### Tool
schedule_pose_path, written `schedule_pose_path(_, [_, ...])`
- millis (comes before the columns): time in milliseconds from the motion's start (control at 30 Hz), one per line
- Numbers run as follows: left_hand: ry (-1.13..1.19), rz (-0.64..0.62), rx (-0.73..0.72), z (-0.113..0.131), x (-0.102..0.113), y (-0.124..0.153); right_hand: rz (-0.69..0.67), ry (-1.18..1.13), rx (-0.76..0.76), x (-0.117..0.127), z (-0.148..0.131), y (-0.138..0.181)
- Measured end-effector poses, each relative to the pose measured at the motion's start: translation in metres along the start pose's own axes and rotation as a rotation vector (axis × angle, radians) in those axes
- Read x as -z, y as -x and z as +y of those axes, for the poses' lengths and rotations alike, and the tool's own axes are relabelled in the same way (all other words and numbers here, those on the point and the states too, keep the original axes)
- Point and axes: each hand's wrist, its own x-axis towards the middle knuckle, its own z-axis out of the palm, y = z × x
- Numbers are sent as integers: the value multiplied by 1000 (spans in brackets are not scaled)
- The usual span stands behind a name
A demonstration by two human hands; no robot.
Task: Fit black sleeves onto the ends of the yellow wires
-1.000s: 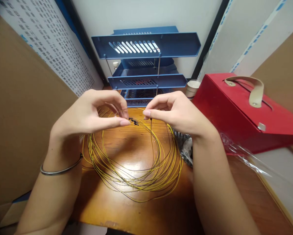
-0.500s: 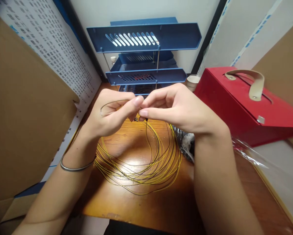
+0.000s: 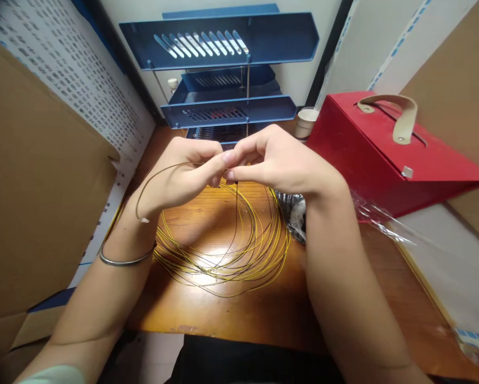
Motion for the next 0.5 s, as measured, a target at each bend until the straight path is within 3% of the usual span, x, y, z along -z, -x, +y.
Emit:
schedule_pose_path(100, [65,-14,17,-1,0,-1,-34,4,-13,-1,-1,0])
schedule_pose_path(267, [179,168,100,-7,1,-6,-23,21,-10,-2,-6,0])
schedule_pose_path(500, [241,194,161,-13,2,-9,-4,35,6,-2,-5,0])
